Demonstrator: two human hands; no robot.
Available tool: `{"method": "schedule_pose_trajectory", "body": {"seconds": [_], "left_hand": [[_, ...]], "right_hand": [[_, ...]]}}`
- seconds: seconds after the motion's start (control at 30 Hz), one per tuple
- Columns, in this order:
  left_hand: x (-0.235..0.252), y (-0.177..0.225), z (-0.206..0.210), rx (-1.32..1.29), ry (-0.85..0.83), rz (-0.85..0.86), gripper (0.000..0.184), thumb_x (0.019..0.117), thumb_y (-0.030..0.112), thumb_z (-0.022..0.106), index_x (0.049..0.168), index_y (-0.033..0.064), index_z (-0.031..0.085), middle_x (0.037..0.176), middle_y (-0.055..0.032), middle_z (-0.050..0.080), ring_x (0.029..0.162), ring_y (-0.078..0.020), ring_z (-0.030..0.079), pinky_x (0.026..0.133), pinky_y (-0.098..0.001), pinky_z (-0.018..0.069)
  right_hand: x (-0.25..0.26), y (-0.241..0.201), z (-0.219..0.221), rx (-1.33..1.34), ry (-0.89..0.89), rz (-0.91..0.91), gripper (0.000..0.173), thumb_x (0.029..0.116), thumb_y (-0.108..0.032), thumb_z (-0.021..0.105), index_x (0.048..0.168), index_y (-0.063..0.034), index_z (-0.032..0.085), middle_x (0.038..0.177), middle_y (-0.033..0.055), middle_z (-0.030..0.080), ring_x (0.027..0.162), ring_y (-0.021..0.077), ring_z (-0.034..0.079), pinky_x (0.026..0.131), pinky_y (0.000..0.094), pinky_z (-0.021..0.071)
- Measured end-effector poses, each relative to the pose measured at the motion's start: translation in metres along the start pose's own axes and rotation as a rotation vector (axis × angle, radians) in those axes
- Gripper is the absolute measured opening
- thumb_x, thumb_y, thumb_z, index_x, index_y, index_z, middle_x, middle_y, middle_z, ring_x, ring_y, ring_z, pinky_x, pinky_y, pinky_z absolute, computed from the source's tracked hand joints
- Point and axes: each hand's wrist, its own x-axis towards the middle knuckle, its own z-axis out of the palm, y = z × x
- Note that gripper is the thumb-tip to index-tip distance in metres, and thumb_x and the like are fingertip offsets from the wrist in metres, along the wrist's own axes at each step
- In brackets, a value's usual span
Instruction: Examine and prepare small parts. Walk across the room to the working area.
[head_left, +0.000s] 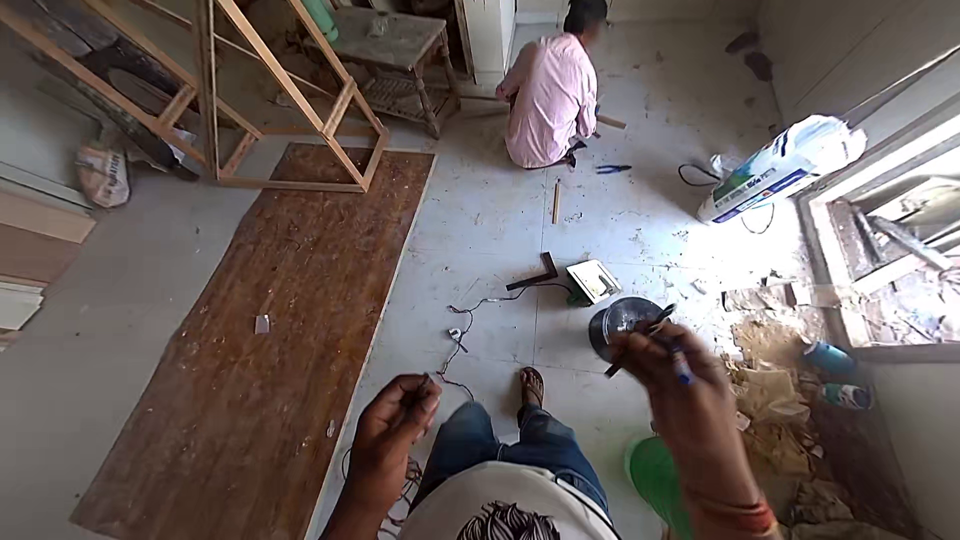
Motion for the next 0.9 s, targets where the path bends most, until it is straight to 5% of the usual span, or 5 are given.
{"method": "schedule_pose_trajectory", "body": {"seconds": [0.27, 0.9], "left_hand": [[0.06, -0.03, 0.027, 0.016, -0.022, -0.035, 0.012, 0.0944, 0.023, 0.069, 0.103, 0.0147, 0.073, 0.081, 0.0005, 0.064, 0.059, -0.0025, 0.053, 0.052, -0.0155, 0.0446], [0.142, -0.03, 0.066, 0.234, -0.335, -0.079, 0.012, 0.097, 0.024, 0.065, 0.106, 0.0182, 0.07, 0.081, 0.0056, 0.064, 0.055, -0.0007, 0.051, 0.049, -0.013, 0.0433]], "right_hand": [[0.041, -0.033, -0.056, -0.086, 0.254, -0.102, 0.016, 0.1004, -0.004, 0.056, 0.114, -0.0087, 0.064, 0.104, 0.0102, 0.075, 0.088, 0.0186, 0.075, 0.078, 0.0315, 0.064], [-0.027, -0.019, -0.136, -0.066, 0.786, -0.178, 0.018, 0.1009, -0.006, 0.06, 0.118, -0.0092, 0.063, 0.109, 0.0099, 0.075, 0.089, 0.0175, 0.075, 0.078, 0.0289, 0.0632]]}}
